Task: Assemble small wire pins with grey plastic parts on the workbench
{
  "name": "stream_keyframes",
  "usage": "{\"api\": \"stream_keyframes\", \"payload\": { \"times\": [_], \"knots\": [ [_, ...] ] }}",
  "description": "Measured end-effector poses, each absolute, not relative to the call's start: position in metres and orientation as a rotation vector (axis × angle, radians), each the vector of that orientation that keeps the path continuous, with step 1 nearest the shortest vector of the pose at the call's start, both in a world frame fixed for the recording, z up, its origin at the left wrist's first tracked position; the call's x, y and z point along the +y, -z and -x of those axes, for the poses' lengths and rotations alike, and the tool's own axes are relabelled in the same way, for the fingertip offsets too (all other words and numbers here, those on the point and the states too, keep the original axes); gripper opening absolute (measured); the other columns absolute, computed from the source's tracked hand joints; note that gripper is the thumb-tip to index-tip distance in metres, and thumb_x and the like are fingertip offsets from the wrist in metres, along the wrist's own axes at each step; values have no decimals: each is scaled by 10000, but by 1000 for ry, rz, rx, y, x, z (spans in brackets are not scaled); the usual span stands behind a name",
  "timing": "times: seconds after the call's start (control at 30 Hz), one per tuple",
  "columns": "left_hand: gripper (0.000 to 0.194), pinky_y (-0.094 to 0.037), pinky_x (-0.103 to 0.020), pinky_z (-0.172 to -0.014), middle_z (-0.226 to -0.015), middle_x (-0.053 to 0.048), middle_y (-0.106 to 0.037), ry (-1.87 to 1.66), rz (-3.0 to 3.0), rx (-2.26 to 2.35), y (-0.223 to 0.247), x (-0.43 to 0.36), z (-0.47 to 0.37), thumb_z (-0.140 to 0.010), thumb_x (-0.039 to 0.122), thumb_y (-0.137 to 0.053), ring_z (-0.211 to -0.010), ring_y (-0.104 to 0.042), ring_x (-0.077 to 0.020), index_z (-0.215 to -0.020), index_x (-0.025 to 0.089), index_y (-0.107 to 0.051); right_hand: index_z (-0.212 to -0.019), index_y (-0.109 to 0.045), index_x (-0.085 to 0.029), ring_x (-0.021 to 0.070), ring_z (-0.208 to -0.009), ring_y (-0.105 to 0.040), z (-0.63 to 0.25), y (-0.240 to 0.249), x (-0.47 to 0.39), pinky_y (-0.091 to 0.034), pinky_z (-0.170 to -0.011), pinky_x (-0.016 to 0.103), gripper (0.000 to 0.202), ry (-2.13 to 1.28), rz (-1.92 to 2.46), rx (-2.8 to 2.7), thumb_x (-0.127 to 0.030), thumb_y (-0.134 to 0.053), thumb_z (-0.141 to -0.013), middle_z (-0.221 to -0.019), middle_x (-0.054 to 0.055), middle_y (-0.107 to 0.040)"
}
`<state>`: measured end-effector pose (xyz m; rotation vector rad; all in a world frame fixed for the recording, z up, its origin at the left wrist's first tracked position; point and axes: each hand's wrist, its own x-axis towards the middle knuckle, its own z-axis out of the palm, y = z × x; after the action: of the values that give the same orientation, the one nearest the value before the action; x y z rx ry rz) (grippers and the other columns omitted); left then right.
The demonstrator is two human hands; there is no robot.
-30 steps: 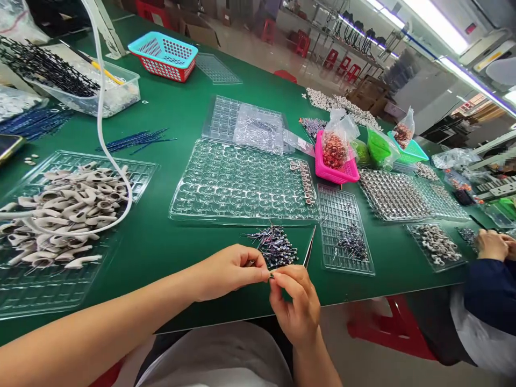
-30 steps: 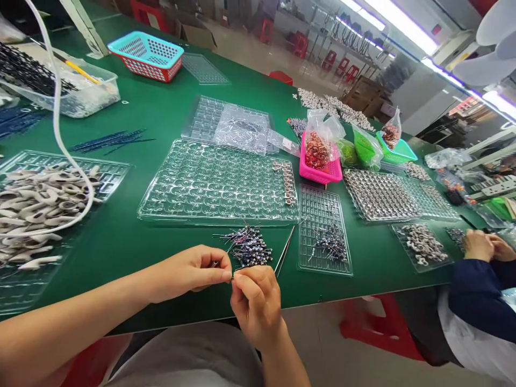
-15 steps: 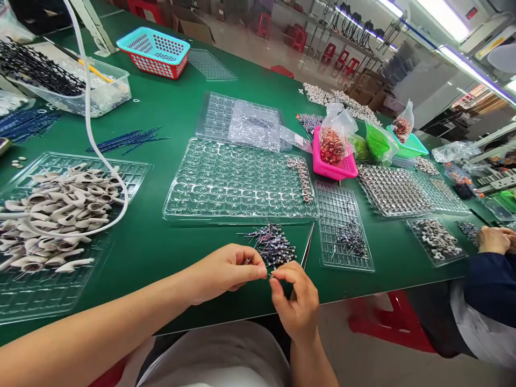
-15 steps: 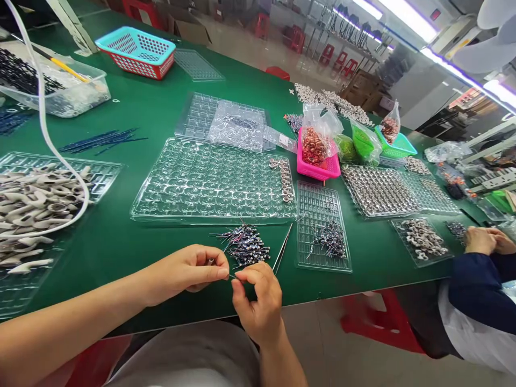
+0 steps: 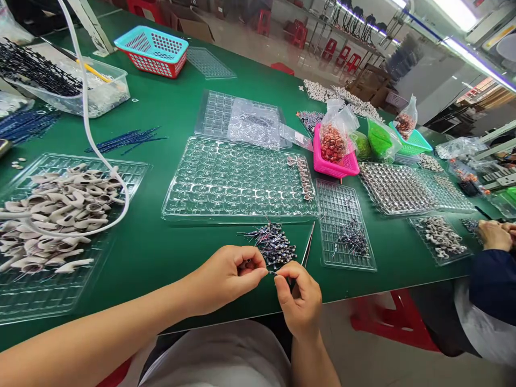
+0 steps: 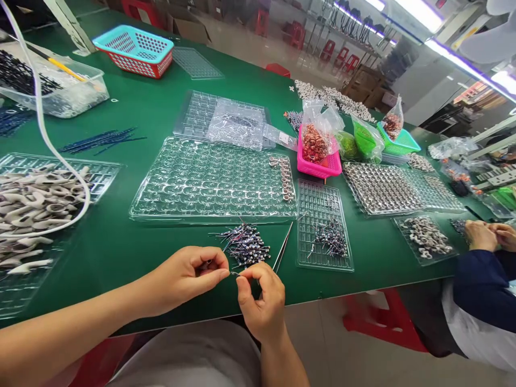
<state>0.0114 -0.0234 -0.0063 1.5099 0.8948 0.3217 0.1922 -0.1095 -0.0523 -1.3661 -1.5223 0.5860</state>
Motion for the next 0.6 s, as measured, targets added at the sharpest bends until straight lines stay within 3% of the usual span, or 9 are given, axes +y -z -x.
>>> {"api": "stream_keyframes", "payload": {
  "times": [0.33, 0.6],
  "knots": [
    [149, -344, -226, -542, -610, 20, -557, -637, -2263, 733, 17, -28, -8, -882, 179, -505, -537, -468, -108, -774, 180, -607, -766, -564, -198, 112, -604, -495, -194, 53, -109, -394, -558, 241, 179, -727, 1373, -1397, -253, -538, -934, -685, -14, -545],
    [117, -341, -222, -527, -630, 13, -585, -727, -2429, 682, 15, -26, -6, -848, 102, -525, -546, -496, -106, -804, 177, -603, -746, -555, -199, 111, -608, -479, -194, 56, -110, -382, -559, 243, 195, -735, 1371, -1316, -247, -542, -934, -680, -18, -524]
  ]
}}
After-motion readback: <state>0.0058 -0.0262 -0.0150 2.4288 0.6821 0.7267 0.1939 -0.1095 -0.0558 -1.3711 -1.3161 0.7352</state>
